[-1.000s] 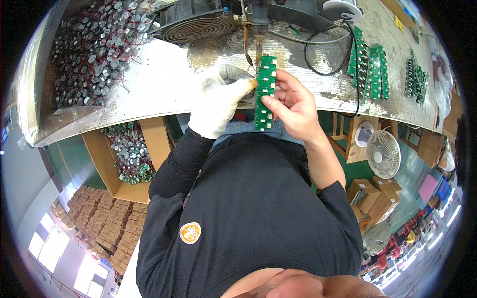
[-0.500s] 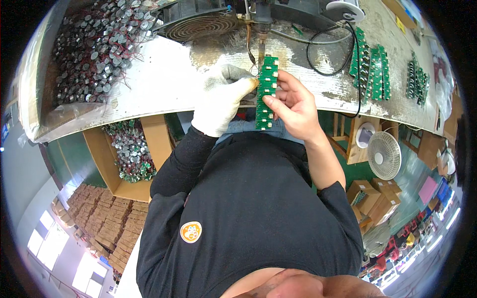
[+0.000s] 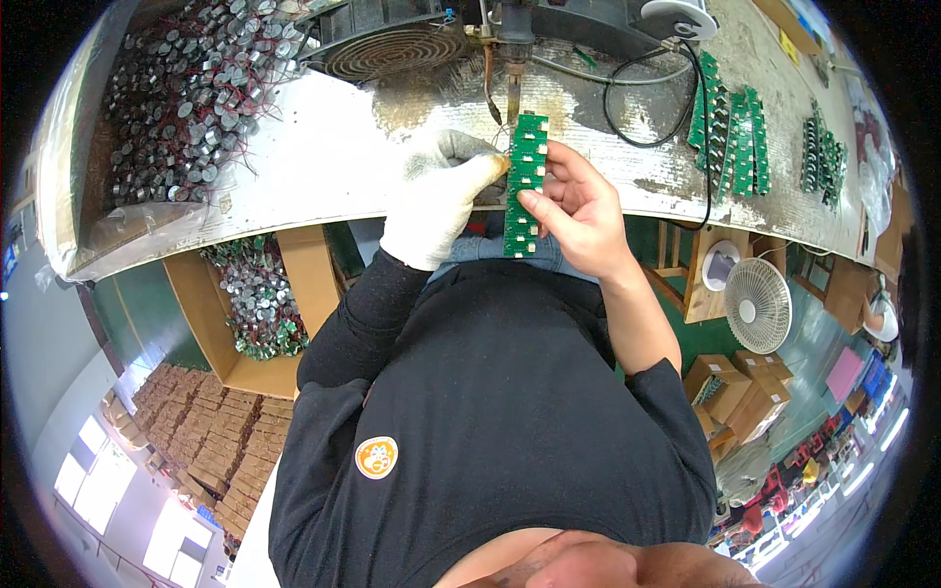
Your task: The person attaches wires from small electronic components to green circuit boards using a soldering machine on the workbench.
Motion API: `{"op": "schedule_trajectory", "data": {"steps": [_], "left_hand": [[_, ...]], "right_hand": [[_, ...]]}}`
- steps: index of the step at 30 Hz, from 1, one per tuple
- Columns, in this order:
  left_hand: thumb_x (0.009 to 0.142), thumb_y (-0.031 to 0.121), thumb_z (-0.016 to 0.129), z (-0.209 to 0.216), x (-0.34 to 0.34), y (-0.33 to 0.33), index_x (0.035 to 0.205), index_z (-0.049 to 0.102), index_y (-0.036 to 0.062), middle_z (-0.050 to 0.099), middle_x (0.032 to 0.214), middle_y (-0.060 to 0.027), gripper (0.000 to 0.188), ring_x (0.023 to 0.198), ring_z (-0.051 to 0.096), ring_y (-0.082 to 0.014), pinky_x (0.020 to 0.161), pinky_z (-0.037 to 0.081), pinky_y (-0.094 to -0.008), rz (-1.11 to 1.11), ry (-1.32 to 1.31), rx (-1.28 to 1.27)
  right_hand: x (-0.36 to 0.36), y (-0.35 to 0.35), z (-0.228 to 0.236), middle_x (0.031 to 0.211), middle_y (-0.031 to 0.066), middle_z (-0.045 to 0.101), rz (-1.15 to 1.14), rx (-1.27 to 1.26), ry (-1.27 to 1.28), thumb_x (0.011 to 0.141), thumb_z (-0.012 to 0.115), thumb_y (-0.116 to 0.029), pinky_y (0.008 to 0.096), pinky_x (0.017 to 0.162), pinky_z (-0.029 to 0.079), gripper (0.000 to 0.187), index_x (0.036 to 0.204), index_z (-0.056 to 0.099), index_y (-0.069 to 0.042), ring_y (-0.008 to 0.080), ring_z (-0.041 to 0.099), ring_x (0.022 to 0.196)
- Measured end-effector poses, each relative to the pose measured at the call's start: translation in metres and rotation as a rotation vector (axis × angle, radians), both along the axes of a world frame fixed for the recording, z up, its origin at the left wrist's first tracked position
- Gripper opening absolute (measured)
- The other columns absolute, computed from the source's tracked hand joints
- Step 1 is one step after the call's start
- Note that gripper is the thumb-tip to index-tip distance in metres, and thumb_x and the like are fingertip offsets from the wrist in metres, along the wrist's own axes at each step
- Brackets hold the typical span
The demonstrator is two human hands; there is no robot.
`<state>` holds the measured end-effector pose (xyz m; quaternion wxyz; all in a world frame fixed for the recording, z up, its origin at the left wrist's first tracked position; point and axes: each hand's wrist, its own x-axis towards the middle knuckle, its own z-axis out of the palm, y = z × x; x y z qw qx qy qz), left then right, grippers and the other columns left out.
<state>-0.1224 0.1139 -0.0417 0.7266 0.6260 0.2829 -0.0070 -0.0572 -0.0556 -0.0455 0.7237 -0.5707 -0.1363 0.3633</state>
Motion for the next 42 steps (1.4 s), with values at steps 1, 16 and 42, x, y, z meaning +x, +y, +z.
{"op": "schedule_trajectory", "data": {"steps": [1, 16, 42], "left_hand": [[0.084, 0.008, 0.064, -0.002, 0.000, 0.001, 0.092, 0.061, -0.0029, 0.067, 0.084, -0.0100, 0.014, 0.072, 0.065, -0.0158, 0.067, 0.054, -0.0278, -0.016, -0.042, 0.026], [0.087, 0.005, 0.062, -0.021, -0.021, 0.050, 0.113, 0.054, -0.0011, 0.060, 0.104, -0.0106, 0.028, 0.094, 0.059, -0.0168, 0.083, 0.048, -0.0295, 0.348, -0.283, 0.416], [0.086, 0.001, 0.062, 0.010, -0.049, 0.112, 0.095, 0.054, -0.0047, 0.066, 0.086, -0.0110, 0.013, 0.065, 0.059, -0.0120, 0.060, 0.046, -0.0225, 0.476, -0.287, 0.750]], "right_hand": [[0.000, 0.001, -0.001, 0.108, 0.0104, 0.060, -0.004, -0.001, -0.004, 0.086, 0.060, 0.004, 0.0244, 0.074, 0.049, 0.049, 0.131, 0.040, 0.005, 0.0119, 0.061, 0.085], [0.006, 0.005, -0.008, 0.103, 0.0096, 0.060, -0.143, -0.096, -0.009, 0.087, 0.060, 0.002, 0.0182, 0.047, 0.043, 0.046, 0.129, 0.042, 0.005, 0.0068, 0.056, 0.068], [0.007, 0.005, -0.010, 0.104, 0.0108, 0.060, -0.116, -0.044, -0.076, 0.087, 0.059, 0.003, 0.0183, 0.047, 0.044, 0.044, 0.127, 0.042, 0.007, 0.0060, 0.054, 0.065]]}}
